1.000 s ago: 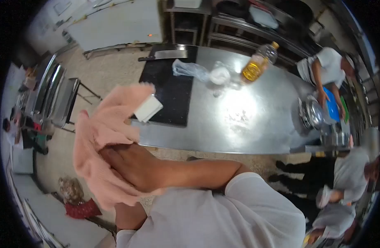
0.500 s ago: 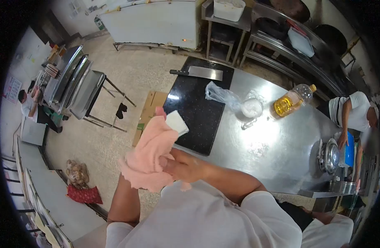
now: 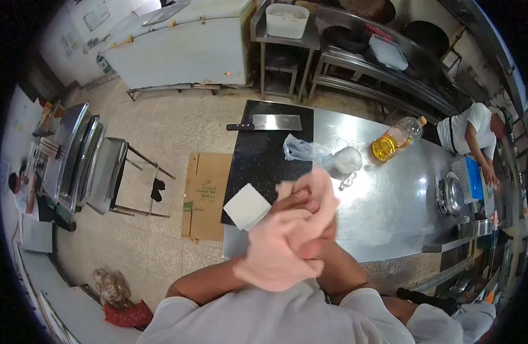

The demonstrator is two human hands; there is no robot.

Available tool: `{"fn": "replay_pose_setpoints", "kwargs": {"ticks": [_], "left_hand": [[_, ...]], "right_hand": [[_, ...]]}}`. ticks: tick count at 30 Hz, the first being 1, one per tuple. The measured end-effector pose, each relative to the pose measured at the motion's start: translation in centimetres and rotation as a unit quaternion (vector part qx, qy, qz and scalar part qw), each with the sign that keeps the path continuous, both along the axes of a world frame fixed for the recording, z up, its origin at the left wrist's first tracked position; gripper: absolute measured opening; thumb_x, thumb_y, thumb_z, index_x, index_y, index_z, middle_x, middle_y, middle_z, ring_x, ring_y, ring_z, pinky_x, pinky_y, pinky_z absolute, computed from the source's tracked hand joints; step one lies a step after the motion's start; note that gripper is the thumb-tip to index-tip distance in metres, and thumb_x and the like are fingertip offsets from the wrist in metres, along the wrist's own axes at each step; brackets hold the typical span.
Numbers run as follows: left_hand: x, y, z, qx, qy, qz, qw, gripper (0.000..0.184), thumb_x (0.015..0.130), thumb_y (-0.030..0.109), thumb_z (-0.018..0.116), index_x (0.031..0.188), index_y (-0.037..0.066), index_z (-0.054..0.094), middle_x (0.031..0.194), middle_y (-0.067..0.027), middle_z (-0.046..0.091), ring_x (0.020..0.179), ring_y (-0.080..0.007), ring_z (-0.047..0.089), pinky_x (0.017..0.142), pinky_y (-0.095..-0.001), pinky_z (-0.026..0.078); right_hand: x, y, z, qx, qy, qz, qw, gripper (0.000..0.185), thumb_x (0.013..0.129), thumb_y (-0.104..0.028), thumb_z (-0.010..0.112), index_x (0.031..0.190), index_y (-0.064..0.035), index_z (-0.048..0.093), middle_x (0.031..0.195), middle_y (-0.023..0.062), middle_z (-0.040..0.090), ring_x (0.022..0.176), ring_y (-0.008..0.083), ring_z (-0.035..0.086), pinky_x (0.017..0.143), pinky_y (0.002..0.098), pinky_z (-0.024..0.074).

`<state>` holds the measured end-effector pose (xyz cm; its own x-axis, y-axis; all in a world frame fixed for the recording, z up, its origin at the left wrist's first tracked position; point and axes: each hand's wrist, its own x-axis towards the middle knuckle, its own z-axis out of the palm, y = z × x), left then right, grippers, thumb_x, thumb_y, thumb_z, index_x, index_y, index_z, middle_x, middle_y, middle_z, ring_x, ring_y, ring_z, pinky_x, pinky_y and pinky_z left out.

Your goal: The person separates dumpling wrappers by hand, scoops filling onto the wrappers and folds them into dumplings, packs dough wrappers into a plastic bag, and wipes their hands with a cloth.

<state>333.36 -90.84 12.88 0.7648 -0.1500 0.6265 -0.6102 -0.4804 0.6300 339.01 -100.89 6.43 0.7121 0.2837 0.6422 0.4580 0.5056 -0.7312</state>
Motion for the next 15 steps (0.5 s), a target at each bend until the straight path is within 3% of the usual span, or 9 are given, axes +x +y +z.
{"fn": "replay_pose_setpoints", "kwargs": {"ticks": [1, 3, 4, 6, 7, 9, 11, 15], "left_hand": [[0.0, -0.6, -1.0, -0.003, 0.005, -0.004, 1.000, 0.061, 0.059, 0.013, 0.069, 0.118, 0.000, 0.057, 0.105, -0.0196, 0.061, 0.105, -0.0378, 0.060, 0.091, -0.0379, 0.048], [0.3, -1.1, -2.9, 0.004, 0.006, 0.002, 1.000, 0.061, 0.060, 0.010, 0.064, 0.120, -0.003, 0.058, 0.083, -0.0104, 0.058, 0.087, -0.0317, 0.059, 0.082, -0.0343, 0.043], [1.0, -0.5, -1.2, 0.006, 0.001, -0.002, 1.000, 0.061, 0.060, 0.010, 0.064, 0.120, -0.003, 0.058, 0.083, -0.0104, 0.058, 0.087, -0.0317, 0.059, 0.082, -0.0343, 0.043], [2.8, 0.5, 2.6, -0.142, -0.051, -0.039, 0.988, 0.055, 0.071, 0.018, 0.062, 0.122, -0.003, 0.057, 0.094, -0.0104, 0.062, 0.101, -0.0250, 0.058, 0.093, -0.0426, 0.041], [3.5, 1.2, 2.0, -0.142, -0.052, -0.048, 0.987, 0.055, 0.071, 0.018, 0.062, 0.122, -0.003, 0.057, 0.094, -0.0104, 0.062, 0.101, -0.0250, 0.058, 0.093, -0.0426, 0.041], [4.4, 3.1, -0.7, -0.317, 0.050, -0.208, 0.924, 0.040, 0.086, 0.035, 0.055, 0.103, -0.001, 0.058, 0.091, -0.0075, 0.060, 0.073, -0.0226, 0.057, 0.078, -0.0385, 0.043], [3.0, 5.5, -1.1, -0.256, 0.137, -0.219, 0.931, 0.039, 0.086, 0.033, 0.056, 0.104, -0.001, 0.058, 0.093, -0.0081, 0.060, 0.075, -0.0224, 0.057, 0.079, -0.0383, 0.044], [0.9, 8.6, -2.2, -0.174, 0.164, -0.126, 0.963, 0.037, 0.087, 0.031, 0.057, 0.106, -0.001, 0.057, 0.097, -0.0092, 0.060, 0.080, -0.0219, 0.057, 0.081, -0.0377, 0.044]], "right_hand": [[-0.4, 0.3, 0.3, 0.016, 0.029, -0.041, 0.999, 0.059, 0.083, -0.049, 0.070, 0.111, 0.0013, 0.058, 0.118, 0.0150, 0.054, 0.115, 0.0281, 0.050, 0.099, 0.0444, 0.0381], [-1.3, 1.1, 1.7, 0.035, 0.039, -0.081, 0.995, 0.063, 0.084, -0.051, 0.067, 0.115, 0.0020, 0.055, 0.123, 0.0181, 0.049, 0.118, 0.0318, 0.047, 0.101, 0.0461, 0.0354], [-1.8, 1.6, 2.3, 0.032, 0.026, -0.086, 0.995, 0.065, 0.084, -0.052, 0.066, 0.117, 0.0024, 0.053, 0.125, 0.0197, 0.047, 0.120, 0.0337, 0.045, 0.102, 0.0470, 0.0340], [-2.6, 2.8, 3.1, 0.003, -0.021, -0.060, 0.998, 0.070, 0.085, -0.054, 0.064, 0.122, 0.0031, 0.050, 0.129, 0.0229, 0.043, 0.122, 0.0375, 0.042, 0.104, 0.0487, 0.0313], [-3.2, 3.4, 3.7, -0.045, -0.069, -0.012, 0.996, 0.072, 0.085, -0.055, 0.063, 0.124, 0.0035, 0.048, 0.132, 0.0245, 0.041, 0.124, 0.0393, 0.041, 0.105, 0.0496, 0.0300], [-4.7, 4.5, 6.0, -0.131, -0.138, 0.069, 0.979, 0.076, 0.086, -0.057, 0.060, 0.128, 0.0042, 0.045, 0.136, 0.0276, 0.036, 0.127, 0.0431, 0.038, 0.107, 0.0513, 0.0272], [-6.0, 4.6, 5.8, -0.187, -0.175, 0.094, 0.962, 0.081, 0.086, -0.059, 0.058, 0.133, 0.0050, 0.041, 0.141, 0.0308, 0.032, 0.130, 0.0468, 0.035, 0.109, 0.0530, 0.0245], [-7.5, 4.4, 4.5, -0.244, -0.216, 0.028, 0.945, 0.086, 0.087, -0.060, 0.056, 0.138, 0.0067, 0.036, 0.144, 0.0340, 0.030, 0.132, 0.0503, 0.033, 0.111, 0.0539, 0.0241]]}}
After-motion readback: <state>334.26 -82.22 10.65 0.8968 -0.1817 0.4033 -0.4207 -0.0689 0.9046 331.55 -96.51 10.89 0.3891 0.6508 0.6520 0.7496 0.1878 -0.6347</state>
